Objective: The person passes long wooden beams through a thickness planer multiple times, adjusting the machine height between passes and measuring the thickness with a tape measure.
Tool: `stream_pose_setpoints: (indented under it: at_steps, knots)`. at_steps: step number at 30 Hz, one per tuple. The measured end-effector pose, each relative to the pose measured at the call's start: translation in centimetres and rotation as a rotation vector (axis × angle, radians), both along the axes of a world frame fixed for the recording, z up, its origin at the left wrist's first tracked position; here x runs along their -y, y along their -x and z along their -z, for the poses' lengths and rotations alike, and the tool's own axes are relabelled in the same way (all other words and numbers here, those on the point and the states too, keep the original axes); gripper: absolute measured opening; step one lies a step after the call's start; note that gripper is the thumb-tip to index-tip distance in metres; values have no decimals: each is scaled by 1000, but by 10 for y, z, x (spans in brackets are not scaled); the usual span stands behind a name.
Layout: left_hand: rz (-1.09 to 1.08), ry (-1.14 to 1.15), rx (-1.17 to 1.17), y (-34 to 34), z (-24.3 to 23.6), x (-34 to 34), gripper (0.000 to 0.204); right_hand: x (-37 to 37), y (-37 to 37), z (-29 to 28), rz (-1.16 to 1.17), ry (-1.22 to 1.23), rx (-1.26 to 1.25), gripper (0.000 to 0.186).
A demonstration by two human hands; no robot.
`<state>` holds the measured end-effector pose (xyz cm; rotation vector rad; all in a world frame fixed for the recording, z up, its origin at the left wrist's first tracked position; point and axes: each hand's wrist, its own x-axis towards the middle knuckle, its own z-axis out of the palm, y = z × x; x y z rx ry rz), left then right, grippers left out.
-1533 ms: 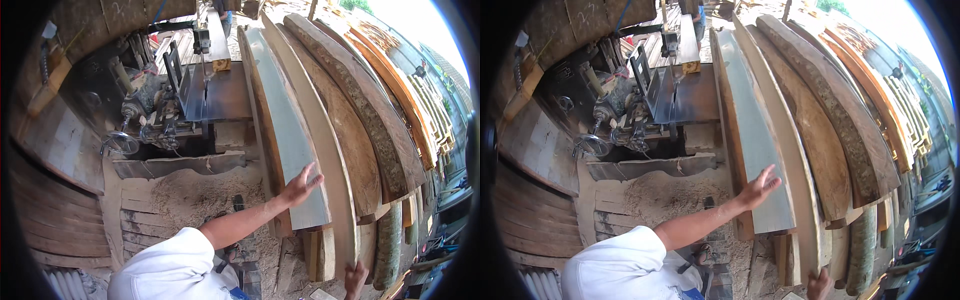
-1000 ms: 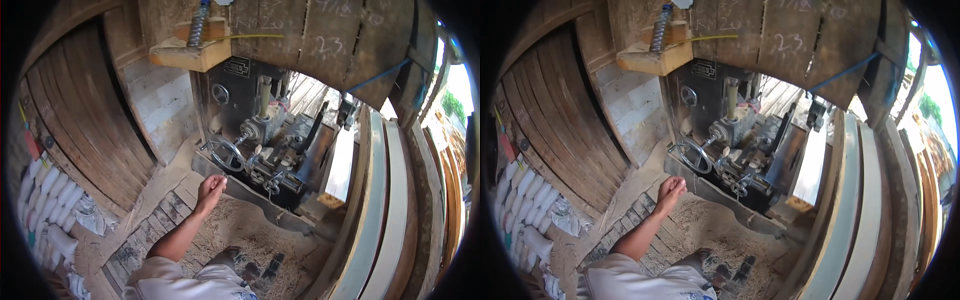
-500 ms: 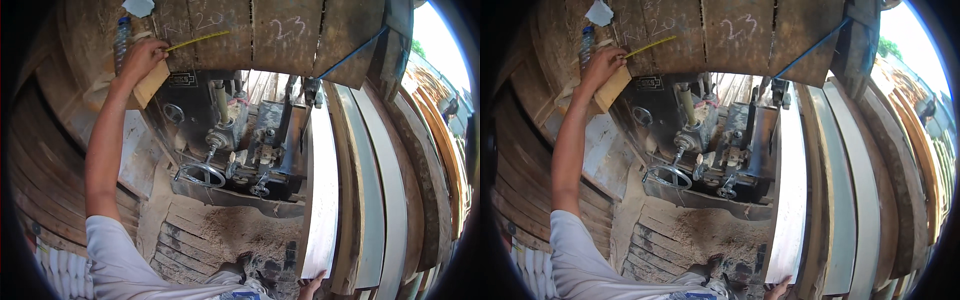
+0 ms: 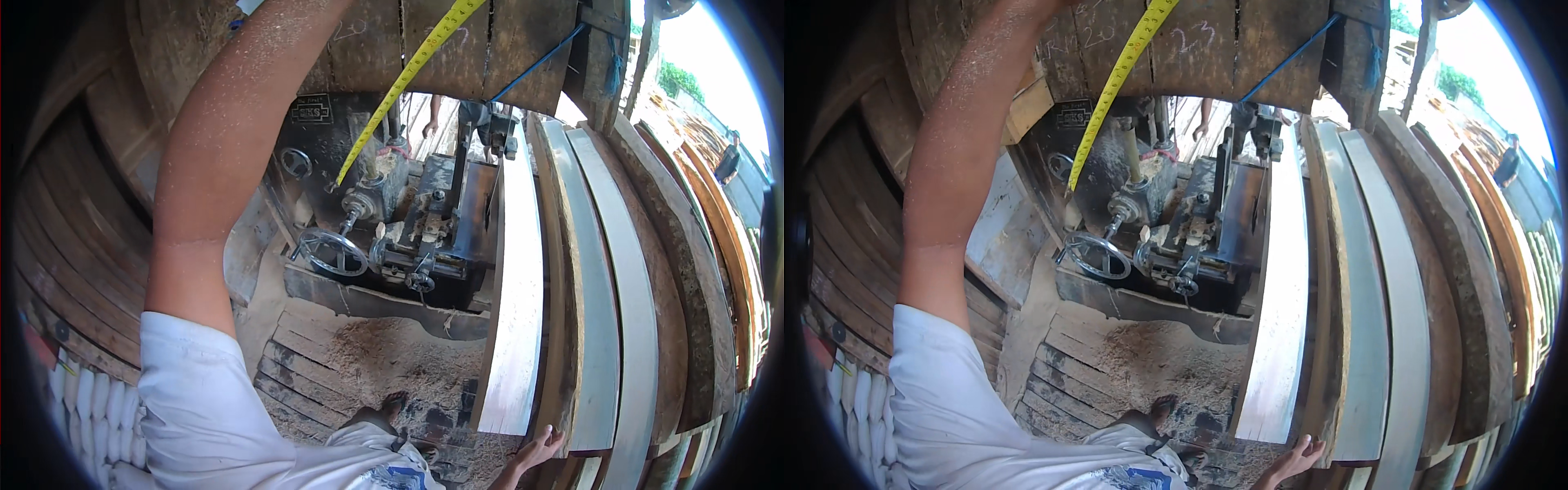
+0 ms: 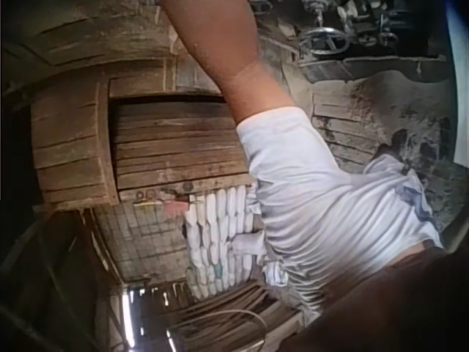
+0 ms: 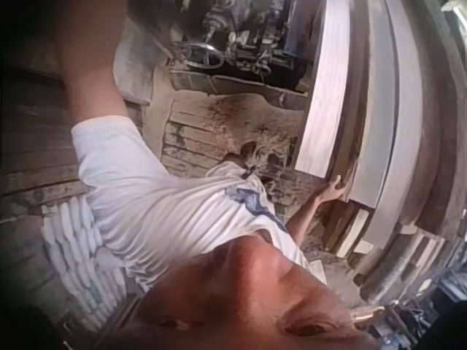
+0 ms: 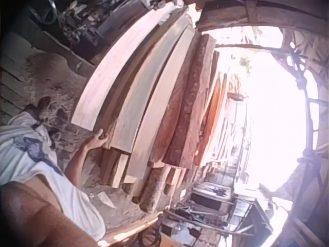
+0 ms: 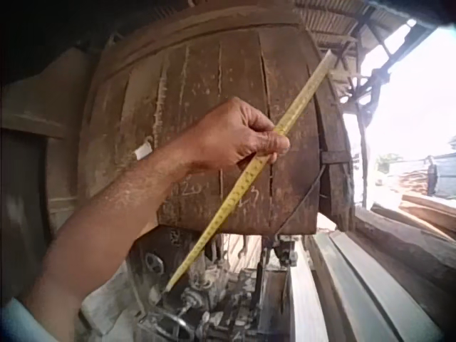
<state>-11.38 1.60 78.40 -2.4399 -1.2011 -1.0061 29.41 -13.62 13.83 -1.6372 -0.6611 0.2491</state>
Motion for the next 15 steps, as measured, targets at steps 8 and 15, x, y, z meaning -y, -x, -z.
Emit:
stream_pose_setpoints:
  at_steps: [8, 15]
  knots:
    - [214, 366, 144, -91, 170, -11, 32, -69, 77, -232, -1029, -294, -447, 40]
    - [564, 702, 546, -197, 362, 41, 23, -76, 58, -201, -872, -214, -237, 12]
